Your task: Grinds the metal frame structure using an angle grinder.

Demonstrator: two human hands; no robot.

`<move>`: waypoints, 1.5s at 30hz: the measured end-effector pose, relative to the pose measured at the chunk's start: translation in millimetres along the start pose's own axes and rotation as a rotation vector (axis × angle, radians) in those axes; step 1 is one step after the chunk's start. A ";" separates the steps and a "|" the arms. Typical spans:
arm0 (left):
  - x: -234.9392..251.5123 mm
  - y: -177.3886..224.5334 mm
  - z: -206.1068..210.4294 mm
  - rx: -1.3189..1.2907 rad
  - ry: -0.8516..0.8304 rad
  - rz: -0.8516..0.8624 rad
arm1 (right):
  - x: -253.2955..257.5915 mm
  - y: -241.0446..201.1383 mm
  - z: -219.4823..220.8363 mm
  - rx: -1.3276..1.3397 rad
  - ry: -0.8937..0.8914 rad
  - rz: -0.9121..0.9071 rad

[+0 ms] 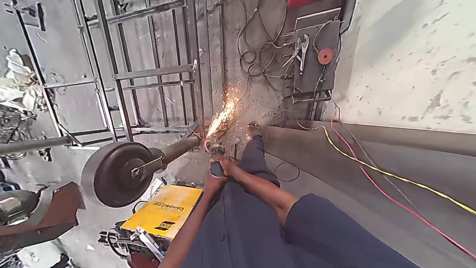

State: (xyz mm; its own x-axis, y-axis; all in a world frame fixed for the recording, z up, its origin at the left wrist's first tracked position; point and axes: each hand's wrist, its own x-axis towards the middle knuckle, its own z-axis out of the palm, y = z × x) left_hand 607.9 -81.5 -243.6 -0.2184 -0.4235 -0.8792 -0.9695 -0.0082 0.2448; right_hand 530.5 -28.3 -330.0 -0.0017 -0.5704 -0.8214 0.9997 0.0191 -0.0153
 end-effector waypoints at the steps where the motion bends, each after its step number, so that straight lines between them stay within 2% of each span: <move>1: 3.5 -1.2 -0.3 0.028 -0.001 -0.007 | -0.6 -1.5 0.1 -0.002 0.007 0.002; 18: 7.6 5.1 -5.4 0.045 -0.029 -0.015 | 3.0 -6.3 4.1 -0.037 0.137 -0.013; 21: 7.1 1.1 -5.4 -0.012 -0.028 0.029 | 6.8 -3.0 4.1 -0.041 0.121 -0.027; 30: 9.5 -5.3 -4.7 -0.030 -0.047 0.021 | 4.1 -1.5 5.1 -0.053 0.137 -0.024; 40: 15.4 8.4 -3.5 -0.020 -0.053 -0.010 | 7.0 -17.1 4.7 -0.085 0.144 -0.009; 45: 22.5 33.1 -3.4 -0.117 -0.021 0.040 | 13.7 -45.4 12.8 -0.099 0.090 -0.125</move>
State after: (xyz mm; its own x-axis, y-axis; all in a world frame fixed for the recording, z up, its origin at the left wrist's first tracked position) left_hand 571.3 -94.4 -254.0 -0.2603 -0.4066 -0.8757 -0.9406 -0.0977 0.3250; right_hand 485.4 -47.4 -333.2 -0.1325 -0.4976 -0.8572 0.9843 0.0355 -0.1728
